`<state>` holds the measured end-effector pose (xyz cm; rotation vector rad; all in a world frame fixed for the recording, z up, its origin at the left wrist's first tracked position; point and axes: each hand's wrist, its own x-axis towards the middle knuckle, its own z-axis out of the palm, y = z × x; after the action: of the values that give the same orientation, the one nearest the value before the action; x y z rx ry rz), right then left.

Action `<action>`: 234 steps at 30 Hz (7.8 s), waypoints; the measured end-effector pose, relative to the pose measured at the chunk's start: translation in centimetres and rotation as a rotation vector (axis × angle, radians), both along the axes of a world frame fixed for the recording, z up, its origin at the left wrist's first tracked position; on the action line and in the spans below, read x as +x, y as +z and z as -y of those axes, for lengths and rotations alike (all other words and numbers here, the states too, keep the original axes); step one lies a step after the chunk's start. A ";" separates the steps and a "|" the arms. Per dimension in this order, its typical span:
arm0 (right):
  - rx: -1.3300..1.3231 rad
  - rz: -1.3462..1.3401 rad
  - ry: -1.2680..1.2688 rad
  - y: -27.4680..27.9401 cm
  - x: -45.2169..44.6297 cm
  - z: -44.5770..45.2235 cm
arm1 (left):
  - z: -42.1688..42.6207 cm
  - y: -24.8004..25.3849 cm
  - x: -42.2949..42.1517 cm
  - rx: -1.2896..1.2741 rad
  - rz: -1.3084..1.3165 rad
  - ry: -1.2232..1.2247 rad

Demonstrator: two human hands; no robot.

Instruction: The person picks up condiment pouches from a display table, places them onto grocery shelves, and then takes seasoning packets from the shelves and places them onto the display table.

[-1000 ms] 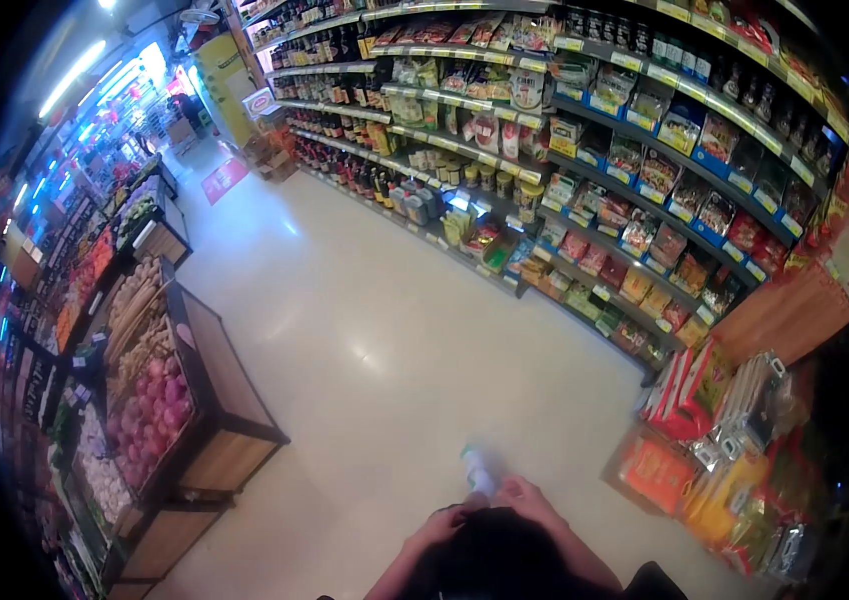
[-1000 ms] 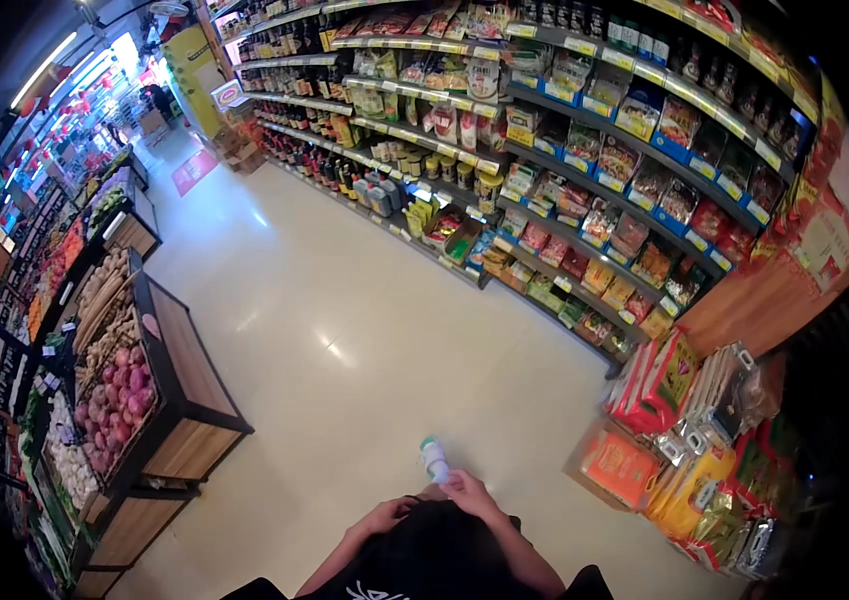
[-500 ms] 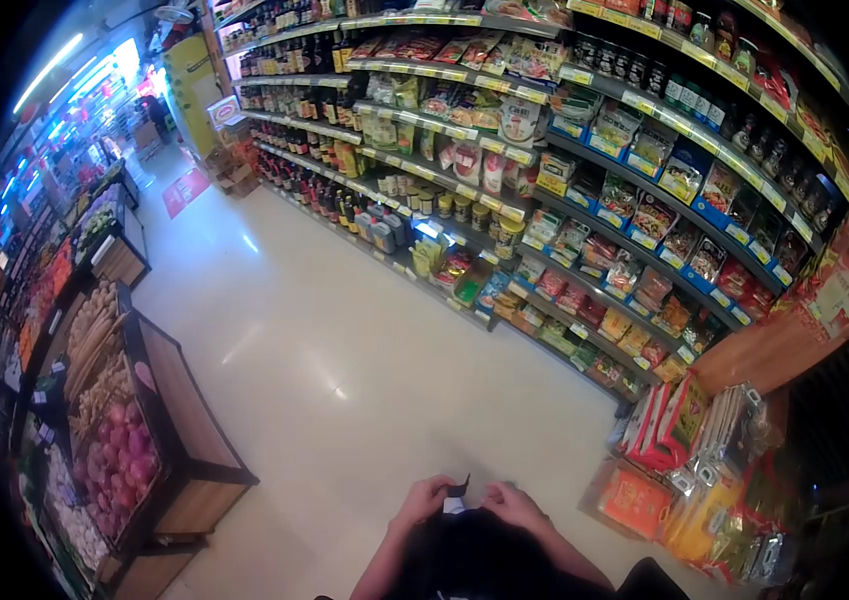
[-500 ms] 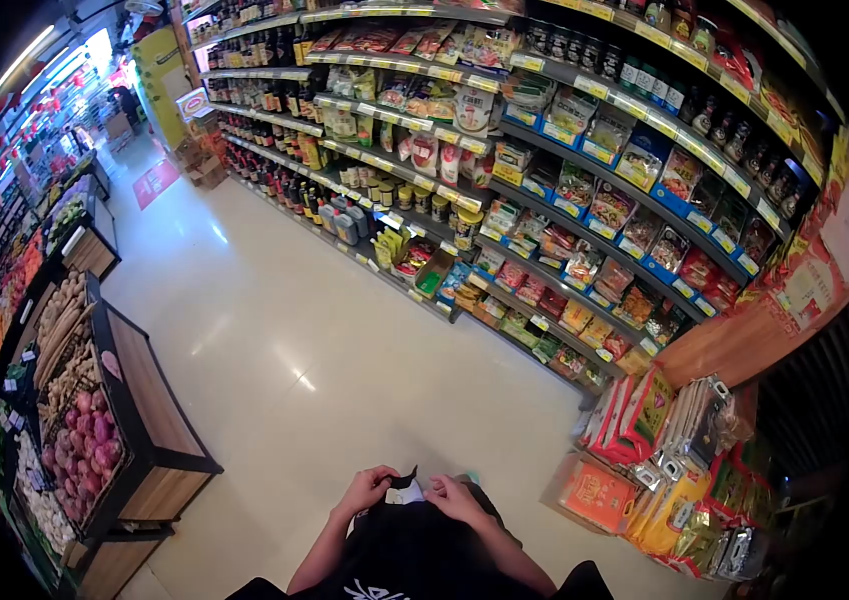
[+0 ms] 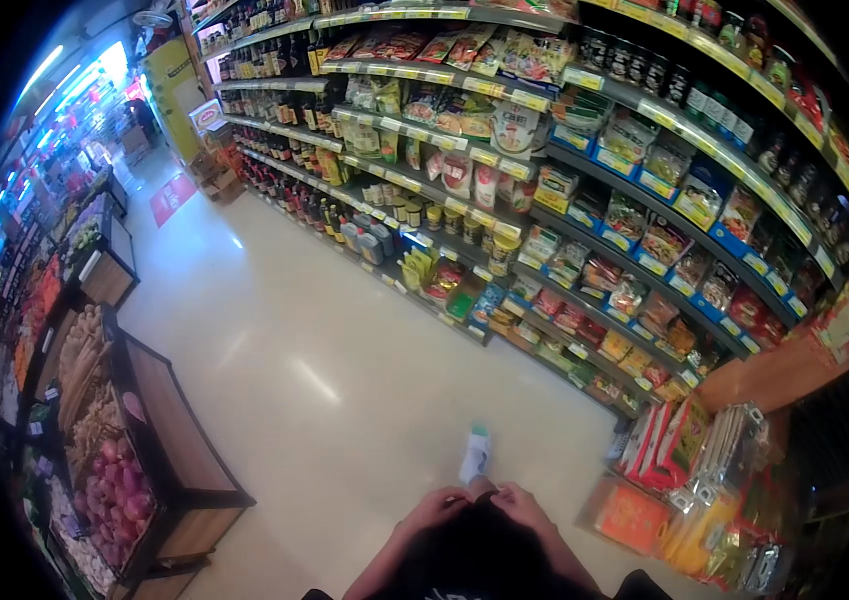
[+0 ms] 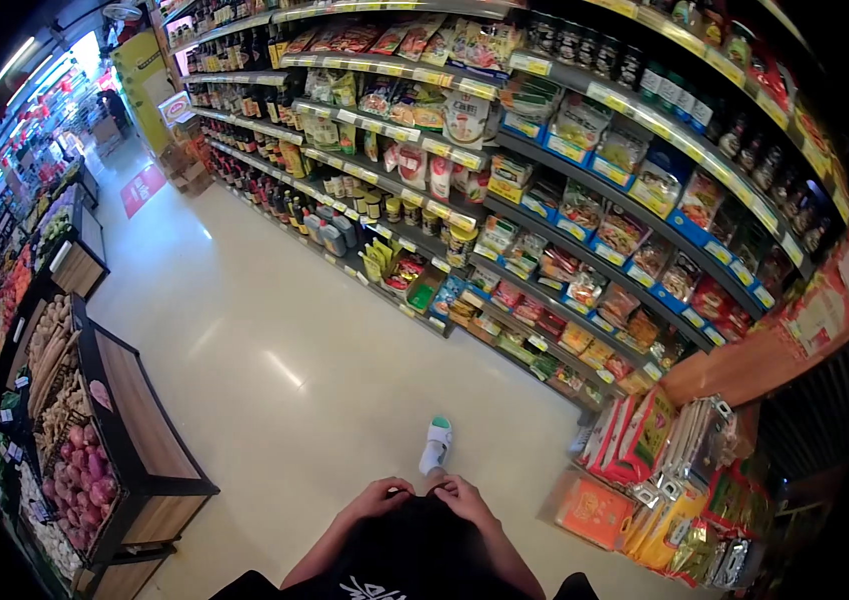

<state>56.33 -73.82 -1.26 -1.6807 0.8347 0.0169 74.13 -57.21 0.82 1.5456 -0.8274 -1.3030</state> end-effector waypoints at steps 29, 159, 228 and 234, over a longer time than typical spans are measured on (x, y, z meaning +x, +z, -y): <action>0.069 0.216 -0.057 2.6 21.7 30.4 | 30.0 4.8 21.7 -0.055 0.349 0.252; 0.331 0.119 1.523 15.4 3.3 6.5 | 12.0 12.0 -31.6 -0.240 0.148 2.080; 0.232 -0.904 2.443 8.5 -30.5 -78.7 | -56.1 4.0 -68.1 -0.291 0.046 3.006; 0.303 -0.724 2.503 9.2 -34.9 -84.3 | -60.8 3.9 -71.3 -0.285 0.236 3.128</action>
<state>21.43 10.49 7.94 -1.3018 -1.2131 2.2668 2.88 3.57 4.69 0.7771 1.2818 1.2684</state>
